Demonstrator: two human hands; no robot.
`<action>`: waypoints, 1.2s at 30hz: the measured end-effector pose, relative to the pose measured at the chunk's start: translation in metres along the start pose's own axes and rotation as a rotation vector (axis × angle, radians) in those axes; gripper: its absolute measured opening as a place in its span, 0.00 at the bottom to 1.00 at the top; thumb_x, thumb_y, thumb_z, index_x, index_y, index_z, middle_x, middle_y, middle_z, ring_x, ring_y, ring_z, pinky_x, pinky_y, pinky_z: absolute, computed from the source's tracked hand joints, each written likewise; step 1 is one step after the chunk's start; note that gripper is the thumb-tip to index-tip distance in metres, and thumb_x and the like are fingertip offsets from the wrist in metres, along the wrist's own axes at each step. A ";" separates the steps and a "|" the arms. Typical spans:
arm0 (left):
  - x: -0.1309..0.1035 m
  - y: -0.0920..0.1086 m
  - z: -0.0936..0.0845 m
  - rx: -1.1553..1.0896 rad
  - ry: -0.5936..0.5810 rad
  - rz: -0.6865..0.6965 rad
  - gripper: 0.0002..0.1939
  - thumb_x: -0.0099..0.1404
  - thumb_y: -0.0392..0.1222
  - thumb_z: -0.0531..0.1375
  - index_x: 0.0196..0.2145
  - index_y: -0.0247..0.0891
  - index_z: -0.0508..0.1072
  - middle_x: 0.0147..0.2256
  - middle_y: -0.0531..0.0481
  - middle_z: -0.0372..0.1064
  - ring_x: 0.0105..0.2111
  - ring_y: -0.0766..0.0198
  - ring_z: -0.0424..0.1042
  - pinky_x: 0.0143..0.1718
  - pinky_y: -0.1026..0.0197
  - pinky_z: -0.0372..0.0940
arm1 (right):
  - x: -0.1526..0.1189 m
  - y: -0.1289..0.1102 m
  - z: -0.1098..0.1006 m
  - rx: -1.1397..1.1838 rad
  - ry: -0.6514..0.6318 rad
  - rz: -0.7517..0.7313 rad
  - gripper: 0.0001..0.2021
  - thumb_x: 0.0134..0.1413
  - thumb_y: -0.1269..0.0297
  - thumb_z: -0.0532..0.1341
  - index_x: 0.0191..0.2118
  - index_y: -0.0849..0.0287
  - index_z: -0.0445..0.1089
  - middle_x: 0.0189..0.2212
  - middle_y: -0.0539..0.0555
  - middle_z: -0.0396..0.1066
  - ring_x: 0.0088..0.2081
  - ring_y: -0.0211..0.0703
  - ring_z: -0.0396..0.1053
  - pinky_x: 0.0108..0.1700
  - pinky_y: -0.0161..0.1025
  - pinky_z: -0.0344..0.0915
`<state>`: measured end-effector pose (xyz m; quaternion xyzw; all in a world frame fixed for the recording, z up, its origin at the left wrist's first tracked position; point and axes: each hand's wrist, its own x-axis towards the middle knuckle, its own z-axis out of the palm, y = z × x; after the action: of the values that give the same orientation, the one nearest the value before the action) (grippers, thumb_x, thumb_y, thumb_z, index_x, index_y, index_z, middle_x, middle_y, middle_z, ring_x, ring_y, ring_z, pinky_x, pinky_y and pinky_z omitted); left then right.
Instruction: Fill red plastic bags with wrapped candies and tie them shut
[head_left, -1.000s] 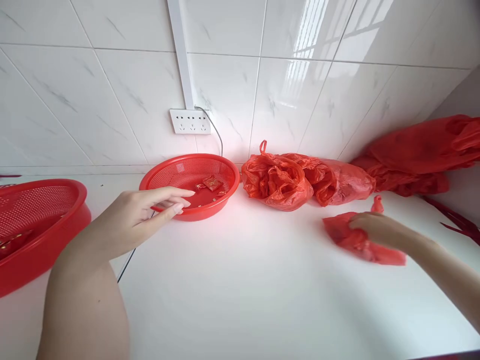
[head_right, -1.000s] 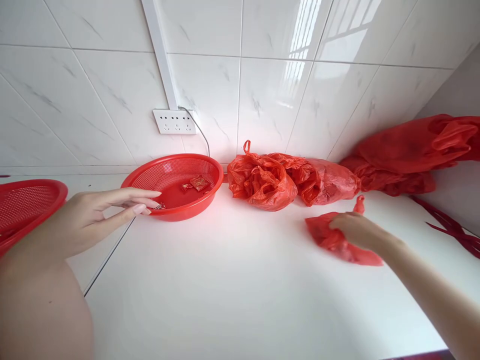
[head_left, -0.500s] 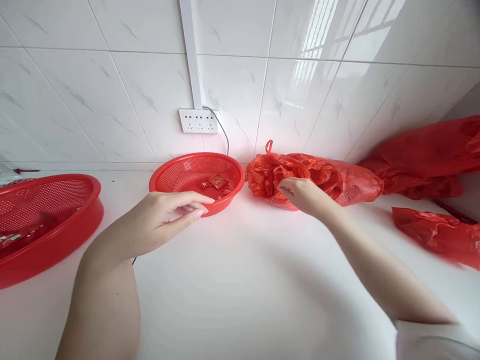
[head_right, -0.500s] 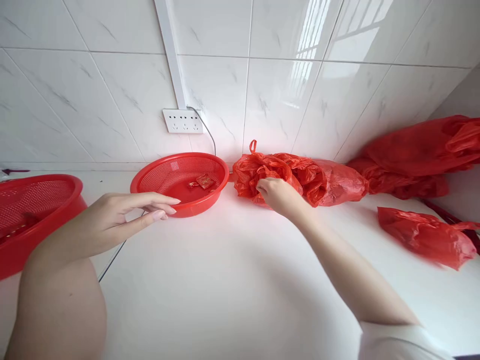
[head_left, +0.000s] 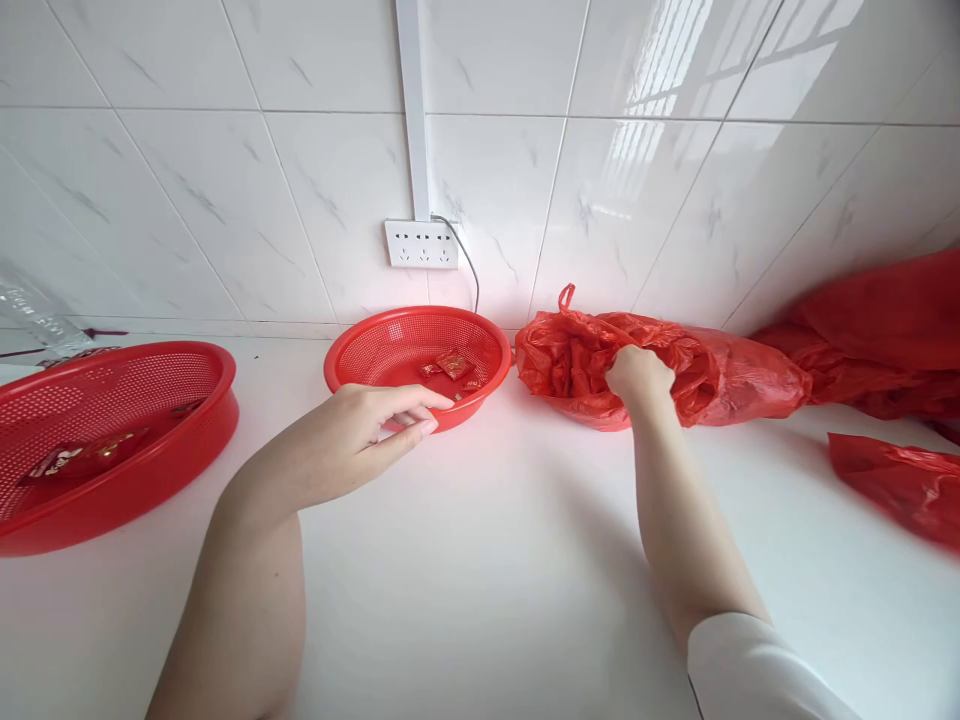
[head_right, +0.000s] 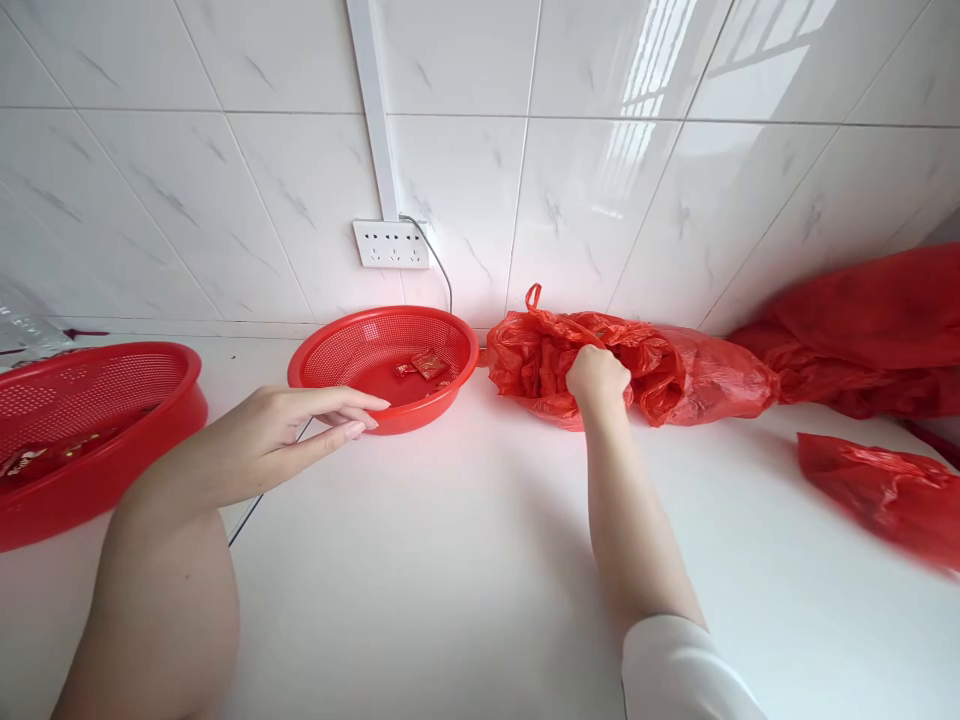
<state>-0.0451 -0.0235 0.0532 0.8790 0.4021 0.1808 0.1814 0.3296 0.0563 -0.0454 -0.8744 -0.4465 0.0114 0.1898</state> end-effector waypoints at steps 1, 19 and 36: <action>0.001 -0.001 0.000 0.006 -0.007 0.001 0.15 0.65 0.47 0.56 0.49 0.53 0.73 0.40 0.56 0.76 0.42 0.59 0.75 0.36 0.64 0.69 | 0.005 0.008 -0.005 0.061 -0.030 -0.013 0.09 0.48 0.71 0.59 0.38 0.63 0.71 0.36 0.65 0.70 0.42 0.59 0.69 0.41 0.51 0.63; 0.024 0.000 0.032 -0.055 -0.172 -0.067 0.17 0.67 0.51 0.53 0.50 0.50 0.72 0.45 0.52 0.74 0.45 0.58 0.73 0.45 0.57 0.68 | -0.026 0.005 -0.059 1.318 -0.432 -0.600 0.18 0.58 0.47 0.53 0.46 0.53 0.66 0.20 0.45 0.60 0.23 0.37 0.62 0.29 0.38 0.67; 0.071 -0.030 0.080 -1.166 0.551 -0.197 0.10 0.61 0.48 0.61 0.34 0.37 0.71 0.40 0.46 0.72 0.34 0.61 0.75 0.37 0.55 0.73 | -0.140 -0.064 -0.039 -0.216 -0.428 -0.860 0.06 0.53 0.61 0.59 0.34 0.59 0.69 0.34 0.57 0.73 0.32 0.47 0.71 0.29 0.38 0.60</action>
<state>0.0168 0.0356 -0.0182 0.5171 0.3484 0.5707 0.5344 0.2031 -0.0327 -0.0081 -0.6034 -0.7947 0.0651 -0.0106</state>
